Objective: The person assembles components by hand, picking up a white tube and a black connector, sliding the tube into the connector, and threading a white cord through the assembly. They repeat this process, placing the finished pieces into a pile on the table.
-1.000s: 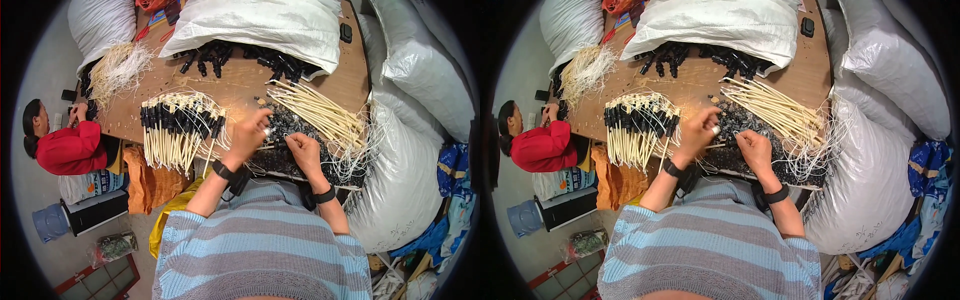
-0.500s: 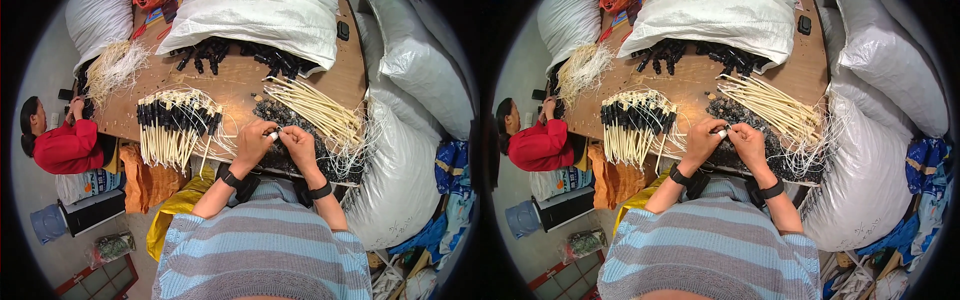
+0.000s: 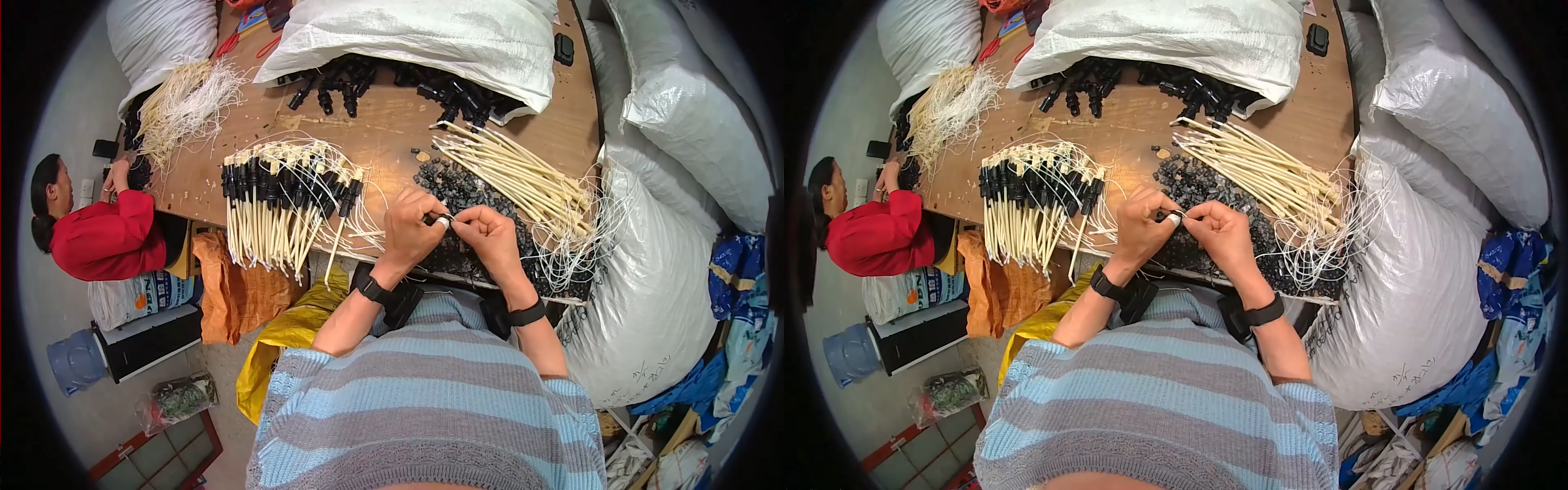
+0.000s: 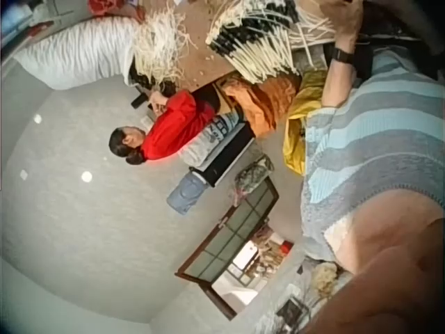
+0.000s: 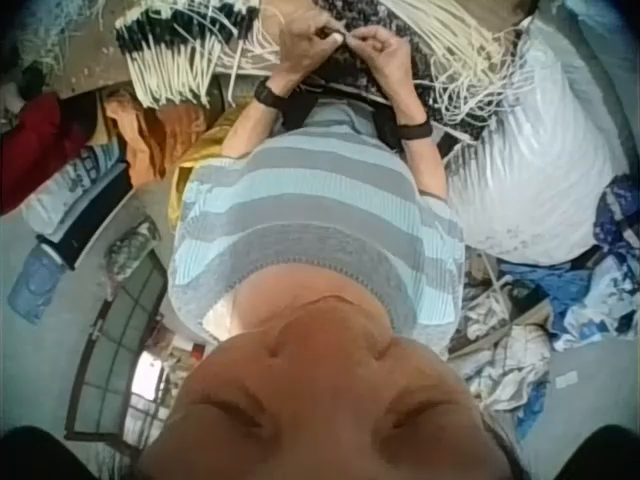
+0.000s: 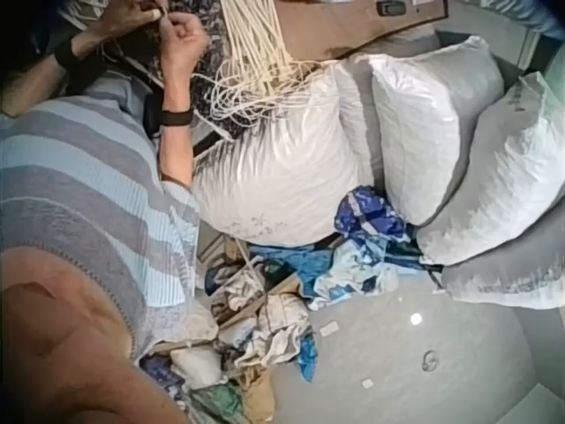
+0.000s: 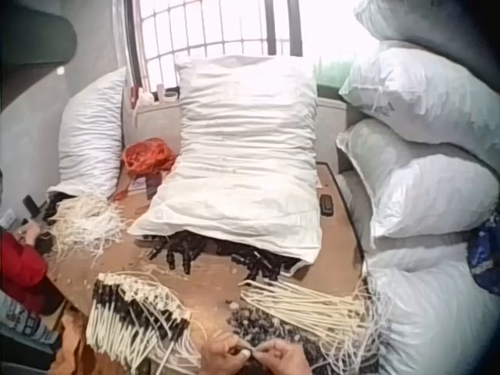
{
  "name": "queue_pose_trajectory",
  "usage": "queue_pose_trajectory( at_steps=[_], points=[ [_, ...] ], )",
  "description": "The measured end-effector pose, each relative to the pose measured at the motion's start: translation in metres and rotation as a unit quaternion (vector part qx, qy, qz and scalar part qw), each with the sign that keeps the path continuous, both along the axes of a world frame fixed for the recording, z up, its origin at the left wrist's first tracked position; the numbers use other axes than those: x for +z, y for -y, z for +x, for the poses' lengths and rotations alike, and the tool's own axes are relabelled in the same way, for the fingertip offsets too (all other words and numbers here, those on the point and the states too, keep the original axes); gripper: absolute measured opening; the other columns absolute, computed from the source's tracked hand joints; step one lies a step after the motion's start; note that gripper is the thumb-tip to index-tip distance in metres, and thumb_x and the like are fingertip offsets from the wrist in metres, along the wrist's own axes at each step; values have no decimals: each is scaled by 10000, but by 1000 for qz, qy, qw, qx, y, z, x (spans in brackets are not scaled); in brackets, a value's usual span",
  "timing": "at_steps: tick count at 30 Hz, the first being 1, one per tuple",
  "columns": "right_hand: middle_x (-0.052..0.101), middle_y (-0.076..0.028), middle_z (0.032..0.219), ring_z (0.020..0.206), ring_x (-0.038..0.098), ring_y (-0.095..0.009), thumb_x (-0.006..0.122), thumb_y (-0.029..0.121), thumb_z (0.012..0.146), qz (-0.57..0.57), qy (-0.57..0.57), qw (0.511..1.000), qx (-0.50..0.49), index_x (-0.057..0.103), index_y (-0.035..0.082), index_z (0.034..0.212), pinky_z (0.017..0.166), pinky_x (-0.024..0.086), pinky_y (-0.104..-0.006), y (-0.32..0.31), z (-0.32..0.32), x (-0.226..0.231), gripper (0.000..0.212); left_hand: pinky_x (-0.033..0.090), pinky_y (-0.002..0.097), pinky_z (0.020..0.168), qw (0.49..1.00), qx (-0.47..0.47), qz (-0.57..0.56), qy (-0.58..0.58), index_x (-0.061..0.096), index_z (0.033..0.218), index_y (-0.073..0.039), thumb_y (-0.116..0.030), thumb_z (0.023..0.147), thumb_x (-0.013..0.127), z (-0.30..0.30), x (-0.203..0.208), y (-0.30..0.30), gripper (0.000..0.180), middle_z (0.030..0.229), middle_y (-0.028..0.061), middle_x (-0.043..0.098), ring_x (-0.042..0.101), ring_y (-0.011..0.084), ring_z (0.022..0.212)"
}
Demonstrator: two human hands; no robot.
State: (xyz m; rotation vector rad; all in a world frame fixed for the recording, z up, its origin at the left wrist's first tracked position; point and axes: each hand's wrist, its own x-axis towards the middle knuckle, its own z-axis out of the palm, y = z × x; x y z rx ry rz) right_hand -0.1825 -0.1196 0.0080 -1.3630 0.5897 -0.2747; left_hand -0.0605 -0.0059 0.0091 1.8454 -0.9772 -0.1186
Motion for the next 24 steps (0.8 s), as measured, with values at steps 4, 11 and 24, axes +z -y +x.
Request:
queue_pose_trajectory(
  at_steps=[4, 11, 24],
  points=[
    [543, -43, 562, 466, 475, -77, 719, 71, 813, -322, -31, 946, 9, 689, 58, 888, 442, 352, -248, -6, -1, 4, 82, 421, 307, 580, 998, -7, -33, -62, 651, 685, -37, 5, 642, 672, 0, -1, 2, 63, 645, 54, 604, 563, 198, 642],
    [600, -55, 601, 493, 516, -83, 727, 68, 803, -267, 9, 963, 26, 709, 59, 902, 467, 393, -251, -1, -3, 5, 101, 430, 317, 588, 1000, 29, -6, -3, 639, 674, -39, -4, 632, 673, 0, -3, 1, 64, 645, 60, 595, 563, 217, 653],
    [517, -48, 548, 458, 516, -154, 774, 129, 783, -446, -82, 888, -68, 678, 96, 954, 447, 398, -289, -7, 2, 12, 198, 435, 375, 575, 990, 28, -24, 136, 607, 652, -65, -27, 595, 653, 7, 11, 5, 83, 644, 50, 547, 553, 261, 694]
  ],
)
